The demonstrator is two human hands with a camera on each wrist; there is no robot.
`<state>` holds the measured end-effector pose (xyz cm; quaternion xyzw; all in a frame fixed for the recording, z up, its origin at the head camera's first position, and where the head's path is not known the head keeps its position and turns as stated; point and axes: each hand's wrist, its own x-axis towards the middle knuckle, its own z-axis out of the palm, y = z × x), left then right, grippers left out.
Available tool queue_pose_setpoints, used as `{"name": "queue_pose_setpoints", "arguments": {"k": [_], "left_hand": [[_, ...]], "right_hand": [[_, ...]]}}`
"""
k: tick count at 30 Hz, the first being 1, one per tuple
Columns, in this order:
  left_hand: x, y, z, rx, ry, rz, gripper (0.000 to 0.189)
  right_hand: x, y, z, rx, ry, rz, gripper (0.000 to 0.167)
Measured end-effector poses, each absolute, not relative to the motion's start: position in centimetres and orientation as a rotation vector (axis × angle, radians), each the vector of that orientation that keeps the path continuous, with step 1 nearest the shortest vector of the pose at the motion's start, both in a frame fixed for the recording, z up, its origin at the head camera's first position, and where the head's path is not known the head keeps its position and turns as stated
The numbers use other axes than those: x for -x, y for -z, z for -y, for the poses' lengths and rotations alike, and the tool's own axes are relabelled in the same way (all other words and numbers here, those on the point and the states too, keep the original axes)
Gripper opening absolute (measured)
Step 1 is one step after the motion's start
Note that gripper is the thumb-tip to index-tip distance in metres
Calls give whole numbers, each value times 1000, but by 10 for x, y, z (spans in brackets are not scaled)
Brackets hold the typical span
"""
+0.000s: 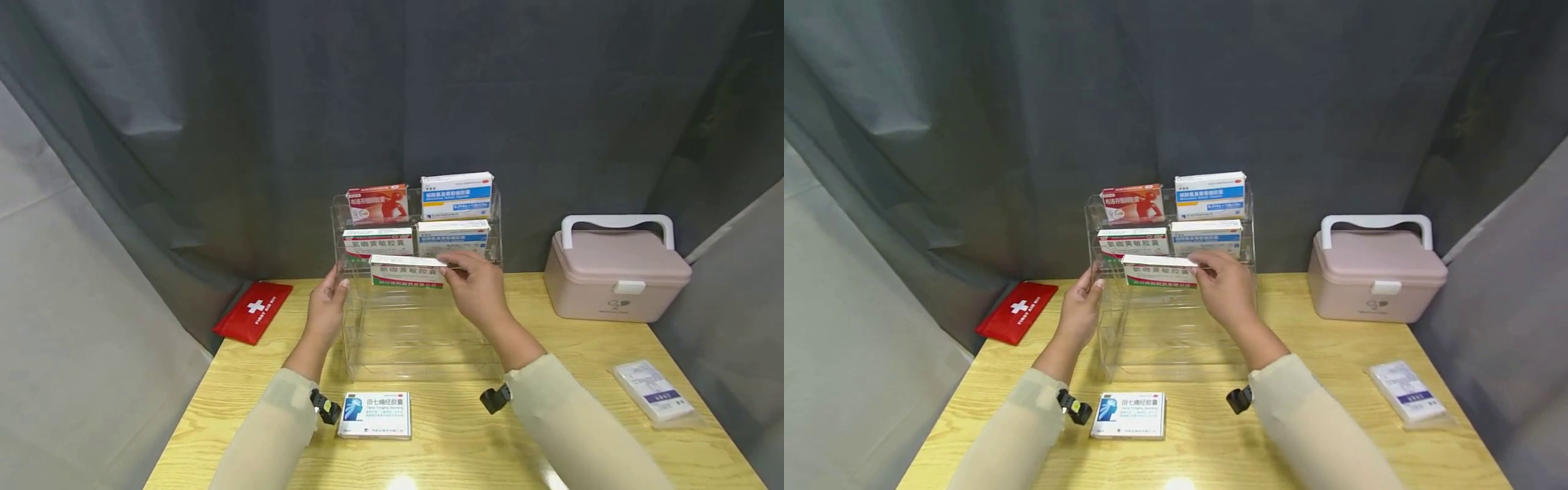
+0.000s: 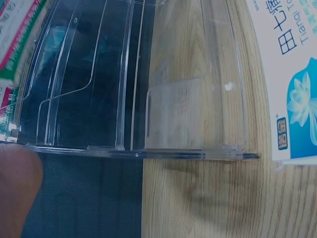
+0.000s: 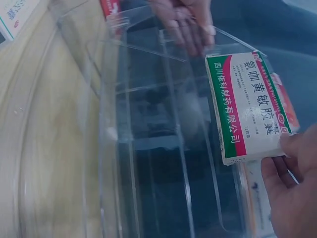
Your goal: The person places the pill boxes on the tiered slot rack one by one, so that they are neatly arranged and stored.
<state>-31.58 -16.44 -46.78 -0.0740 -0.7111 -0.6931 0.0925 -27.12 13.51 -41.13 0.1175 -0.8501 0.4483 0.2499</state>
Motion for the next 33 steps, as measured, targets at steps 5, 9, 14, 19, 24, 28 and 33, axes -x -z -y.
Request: {"name": "queue_pose_setpoints", "arguments": {"k": [5,9,14,19,24,28,33], "left_hand": [[316,468,163,188,2074,2112,56],[317,468,162,191,2096,2106,57],[318,468,162,227,2116,2065,57],[318,468,161,241,2123,2050,57],[319,469,162,224,2121,2058,57],[318,468,163,219,2126,2058,57],[317,467,164,208,2115,2077,58]], "right_hand": [[282,422,-118,-332,-1177,2399,26],[287,428,-107,-356,-1151,2417,23],[293,431,-93,-382,-1102,2427,20],[297,434,-85,-391,-1028,2449,20],[300,435,-82,-399,-982,2433,20],[299,436,-82,-410,-986,2431,25],[293,437,-89,-402,-1042,2414,39]]}}
